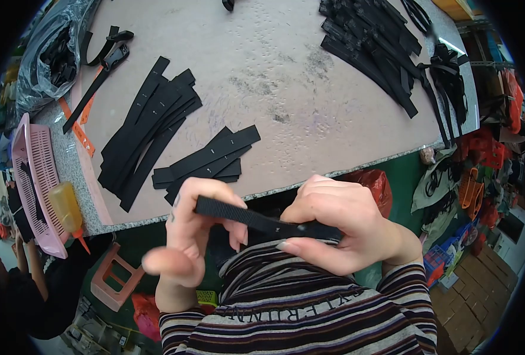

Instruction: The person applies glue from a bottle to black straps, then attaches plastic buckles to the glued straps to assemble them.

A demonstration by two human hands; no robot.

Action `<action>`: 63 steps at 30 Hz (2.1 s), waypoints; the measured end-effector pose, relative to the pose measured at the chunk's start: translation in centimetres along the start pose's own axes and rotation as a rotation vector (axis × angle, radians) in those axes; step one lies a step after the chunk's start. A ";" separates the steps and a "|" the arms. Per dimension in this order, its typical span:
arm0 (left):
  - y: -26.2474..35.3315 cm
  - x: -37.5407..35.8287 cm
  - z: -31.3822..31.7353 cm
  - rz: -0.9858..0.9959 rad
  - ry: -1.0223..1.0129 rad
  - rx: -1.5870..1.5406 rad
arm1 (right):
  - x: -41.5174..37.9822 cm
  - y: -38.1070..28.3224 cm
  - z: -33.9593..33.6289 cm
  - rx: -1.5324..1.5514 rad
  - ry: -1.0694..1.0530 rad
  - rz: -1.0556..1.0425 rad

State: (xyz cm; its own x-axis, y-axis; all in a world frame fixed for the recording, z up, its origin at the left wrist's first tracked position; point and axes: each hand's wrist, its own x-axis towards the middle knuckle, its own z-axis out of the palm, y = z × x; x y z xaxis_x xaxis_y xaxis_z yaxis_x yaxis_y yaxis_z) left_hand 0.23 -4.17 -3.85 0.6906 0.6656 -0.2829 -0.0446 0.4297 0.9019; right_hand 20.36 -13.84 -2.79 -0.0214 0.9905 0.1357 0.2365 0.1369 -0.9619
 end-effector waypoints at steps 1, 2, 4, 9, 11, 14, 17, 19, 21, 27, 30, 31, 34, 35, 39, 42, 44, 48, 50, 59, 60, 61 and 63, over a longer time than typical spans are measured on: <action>-0.1 0.0 -0.2 0.060 -0.013 0.117 | 0.0 0.0 0.2 -0.009 0.010 -0.001; -0.3 -0.1 -0.5 0.119 -0.026 0.234 | 0.0 0.1 0.3 -0.018 0.019 -0.002; 0.5 0.3 -0.2 0.277 -0.020 0.484 | 0.1 0.2 0.5 -0.018 0.038 0.001; 0.9 0.2 0.2 0.369 0.034 0.602 | -0.1 0.4 0.8 0.016 0.097 0.003; 1.0 0.4 0.2 0.341 0.058 0.617 | -0.1 0.4 1.0 0.048 0.108 0.014; 1.0 0.4 0.3 0.335 0.067 0.612 | -0.4 0.5 1.1 0.082 0.119 0.070; 0.9 0.6 0.6 0.338 0.070 0.594 | -0.4 0.8 1.4 0.126 0.160 0.060; 1.1 0.5 0.8 0.351 0.092 0.660 | -0.3 1.1 1.4 0.167 0.157 0.063; 0.9 0.8 1.4 0.484 0.110 0.746 | -0.4 0.9 0.9 0.149 0.165 0.061; 0.0 1.5 1.0 0.531 0.002 0.569 | -0.6 0.2 0.3 0.287 0.093 0.087; 0.1 1.9 1.5 0.448 -0.052 0.495 | -0.7 -0.2 0.3 0.241 0.169 0.085; 0.1 2.2 2.1 0.430 -0.041 0.474 | -0.6 -0.2 0.2 0.264 0.176 0.128; -1.2 3.4 1.9 0.412 0.140 0.441 | -0.3 0.3 -0.2 0.338 0.167 0.190; -0.8 3.7 2.2 0.290 0.080 0.251 | -0.6 0.4 -0.7 0.362 0.126 0.205; -1.1 4.2 1.0 0.256 -0.048 0.407 | -2.8 -2.3 -5.9 0.177 0.090 0.440; -2.6 2.9 0.9 0.308 0.000 0.618 | -4.6 -4.8 -11.6 -0.653 0.739 0.218; -2.9 2.7 0.9 0.255 -0.056 0.702 | -4.3 -3.9 -16.8 -0.857 0.933 0.212; -2.8 2.7 1.4 0.294 -0.082 0.834 | -6.1 6.4 -26.6 -1.280 0.859 0.139; -3.0 2.3 0.9 0.364 -0.064 0.817 | -6.7 8.3 -26.2 -1.297 0.947 0.121; -4.2 1.2 0.5 0.431 -0.089 0.878 | -9.0 11.2 -22.0 -1.348 0.884 0.089; -4.3 1.3 0.6 0.455 -0.093 0.882 | -8.9 11.8 -23.1 -1.397 0.918 0.097; -4.3 1.5 1.0 0.470 -0.077 0.866 | -8.5 12.1 -23.8 -1.393 0.960 0.122; -4.4 1.8 1.4 0.493 -0.079 0.862 | -8.0 12.9 -25.9 -1.442 0.988 0.124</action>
State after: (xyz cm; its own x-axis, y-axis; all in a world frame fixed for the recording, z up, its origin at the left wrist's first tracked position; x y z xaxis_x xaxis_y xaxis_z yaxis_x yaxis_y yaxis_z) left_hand 2.68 -5.75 -7.91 0.7837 0.5940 0.1819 0.1780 -0.4952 0.8503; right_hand 48.76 -20.31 -10.13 0.4793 0.5405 0.6915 0.7997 -0.5936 -0.0903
